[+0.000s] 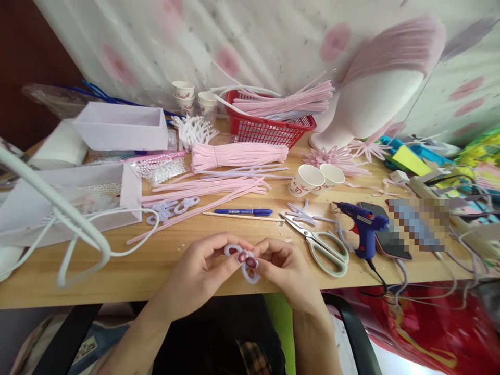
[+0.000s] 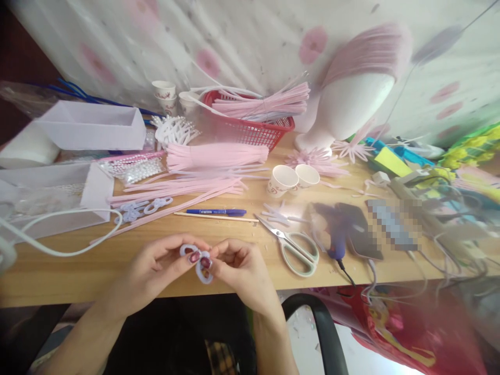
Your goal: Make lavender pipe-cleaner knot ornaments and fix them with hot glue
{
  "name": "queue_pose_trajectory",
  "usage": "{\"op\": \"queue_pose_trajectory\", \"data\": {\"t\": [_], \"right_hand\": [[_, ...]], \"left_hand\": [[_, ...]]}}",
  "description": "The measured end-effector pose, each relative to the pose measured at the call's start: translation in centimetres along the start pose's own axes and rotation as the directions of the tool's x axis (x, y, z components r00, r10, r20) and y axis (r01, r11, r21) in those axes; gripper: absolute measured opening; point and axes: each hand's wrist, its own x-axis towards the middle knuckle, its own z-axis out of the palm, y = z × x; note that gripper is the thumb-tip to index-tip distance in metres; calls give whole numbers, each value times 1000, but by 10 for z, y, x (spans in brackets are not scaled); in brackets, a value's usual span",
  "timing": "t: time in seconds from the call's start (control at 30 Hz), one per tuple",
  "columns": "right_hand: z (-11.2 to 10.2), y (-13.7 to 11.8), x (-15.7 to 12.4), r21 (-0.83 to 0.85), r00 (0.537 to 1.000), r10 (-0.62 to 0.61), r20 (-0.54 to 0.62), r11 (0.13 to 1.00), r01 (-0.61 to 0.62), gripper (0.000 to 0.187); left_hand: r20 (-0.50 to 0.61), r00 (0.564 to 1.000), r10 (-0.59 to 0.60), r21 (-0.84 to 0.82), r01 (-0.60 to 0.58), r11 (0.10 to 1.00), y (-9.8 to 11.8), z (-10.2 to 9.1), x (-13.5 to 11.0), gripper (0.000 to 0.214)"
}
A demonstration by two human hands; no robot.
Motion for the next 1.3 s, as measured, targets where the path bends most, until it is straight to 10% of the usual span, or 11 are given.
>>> {"op": "queue_pose_trajectory", "data": {"t": [0.3, 0.77, 1.0, 1.17, 1.3], "right_hand": [[10, 12, 2, 20, 980, -164, -111, 986, 168, 17], [-8, -1, 2, 10, 968, 225, 109, 974, -228, 28], [-9, 7, 2, 41, 987, 140, 83, 989, -144, 26], [-11, 9, 0, -32, 999, -48, -19, 998, 47, 20], [-14, 9, 1, -145, 981, -178, -82, 975, 165, 22]], "left_hand": [[-228, 959, -172, -297, 100, 950, -4, 14, -5, 13], [138, 963, -230, -182, 253, 950, 3, -12, 3, 12], [137, 960, -246, -92, 259, 961, 8, -13, 6, 14], [-206, 977, -53, 270, 109, 957, 11, -40, 3, 17], [-557, 757, 343, 698, 201, 688, 11, -71, -3, 10]]}}
